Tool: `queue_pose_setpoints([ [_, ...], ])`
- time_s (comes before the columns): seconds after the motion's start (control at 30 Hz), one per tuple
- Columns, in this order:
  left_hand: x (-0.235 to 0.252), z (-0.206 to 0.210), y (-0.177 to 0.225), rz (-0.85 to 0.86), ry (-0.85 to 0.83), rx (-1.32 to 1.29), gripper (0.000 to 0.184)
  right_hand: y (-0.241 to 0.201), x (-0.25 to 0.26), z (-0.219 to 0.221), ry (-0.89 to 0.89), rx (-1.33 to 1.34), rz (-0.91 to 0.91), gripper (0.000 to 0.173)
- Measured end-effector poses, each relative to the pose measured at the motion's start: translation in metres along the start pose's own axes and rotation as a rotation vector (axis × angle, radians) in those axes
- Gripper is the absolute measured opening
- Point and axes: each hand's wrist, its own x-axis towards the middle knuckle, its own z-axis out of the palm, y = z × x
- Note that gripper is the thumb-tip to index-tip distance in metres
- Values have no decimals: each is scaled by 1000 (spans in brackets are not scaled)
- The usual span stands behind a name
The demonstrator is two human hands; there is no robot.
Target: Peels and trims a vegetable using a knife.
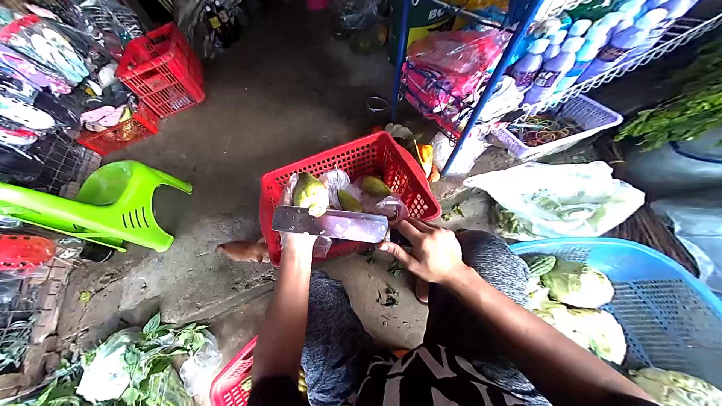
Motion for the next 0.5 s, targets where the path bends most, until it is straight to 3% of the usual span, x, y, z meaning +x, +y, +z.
queue_pose_setpoints([
  [0.13,-7,-1,-14,-167,8,-144,33,-1,11,-1,52,-26,-67,81],
  [0.3,-30,6,-46,-115,163,-273,40,-8,14,5,51,-26,-130,80],
  [0.5,-17,-8,-59,-204,175,-309,29,-1,17,17,-37,-94,-184,78],
])
